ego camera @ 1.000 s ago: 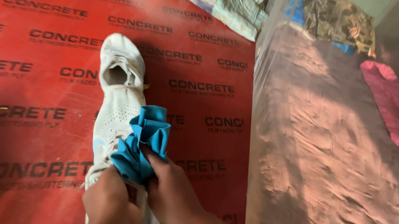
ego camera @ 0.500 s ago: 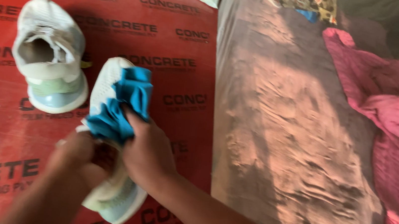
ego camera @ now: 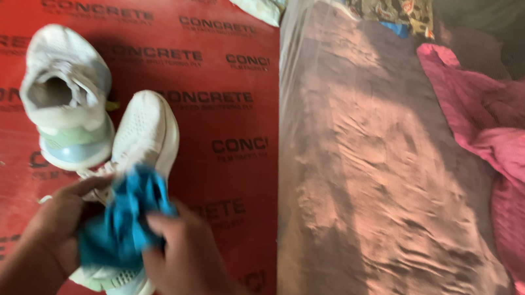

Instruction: The person wipes the upper surface of a white sneaker with a blue cloth. The shoe is held in the left hand while the right hand scrubs the mesh and laces. The task is performed on a red construction sheet placed on a bed.

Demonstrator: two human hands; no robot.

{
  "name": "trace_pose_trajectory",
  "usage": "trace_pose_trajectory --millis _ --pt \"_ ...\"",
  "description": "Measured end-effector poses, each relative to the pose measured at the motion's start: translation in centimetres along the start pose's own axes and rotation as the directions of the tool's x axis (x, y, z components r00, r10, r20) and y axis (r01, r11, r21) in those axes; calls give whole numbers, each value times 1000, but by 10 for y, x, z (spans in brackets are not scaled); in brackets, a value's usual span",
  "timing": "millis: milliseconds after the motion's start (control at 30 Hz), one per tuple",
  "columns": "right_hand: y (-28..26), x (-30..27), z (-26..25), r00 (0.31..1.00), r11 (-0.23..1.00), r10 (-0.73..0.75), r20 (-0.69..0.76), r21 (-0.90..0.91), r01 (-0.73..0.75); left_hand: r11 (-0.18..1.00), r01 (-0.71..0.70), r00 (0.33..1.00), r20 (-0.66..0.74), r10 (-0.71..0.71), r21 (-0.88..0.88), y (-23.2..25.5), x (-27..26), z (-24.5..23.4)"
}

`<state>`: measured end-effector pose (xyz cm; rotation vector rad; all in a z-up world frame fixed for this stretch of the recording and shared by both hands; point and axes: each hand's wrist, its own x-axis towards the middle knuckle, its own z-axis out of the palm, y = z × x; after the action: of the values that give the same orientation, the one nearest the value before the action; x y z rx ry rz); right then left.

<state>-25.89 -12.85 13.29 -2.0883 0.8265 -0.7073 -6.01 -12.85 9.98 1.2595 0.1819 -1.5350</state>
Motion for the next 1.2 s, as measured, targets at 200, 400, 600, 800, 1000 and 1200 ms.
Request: trace_pose_trajectory --millis 200,400,600,800,1000,1200 --pt "12 4 7 994 999 3 -105 43 2 980 -163 987 11 163 113 -18 19 -18" --pt "22 72 2 974 993 -40 -223 -116 14 883 -342 939 79 335 321 -38 57 -37" --pt "15 34 11 988 989 96 125 99 -108 834 -453 887 62 458 316 -57 108 -70" --pt "65 -1 24 950 945 -307 52 -105 311 721 -577 797 72 599 384 -60 112 -66" --pt "56 20 -1 997 998 65 52 21 -66 761 -464 849 -17 528 453 -55 86 -47" --pt "19 77 -18 966 980 -147 -212 -162 114 811 -419 884 -19 466 408 -42 47 -28"
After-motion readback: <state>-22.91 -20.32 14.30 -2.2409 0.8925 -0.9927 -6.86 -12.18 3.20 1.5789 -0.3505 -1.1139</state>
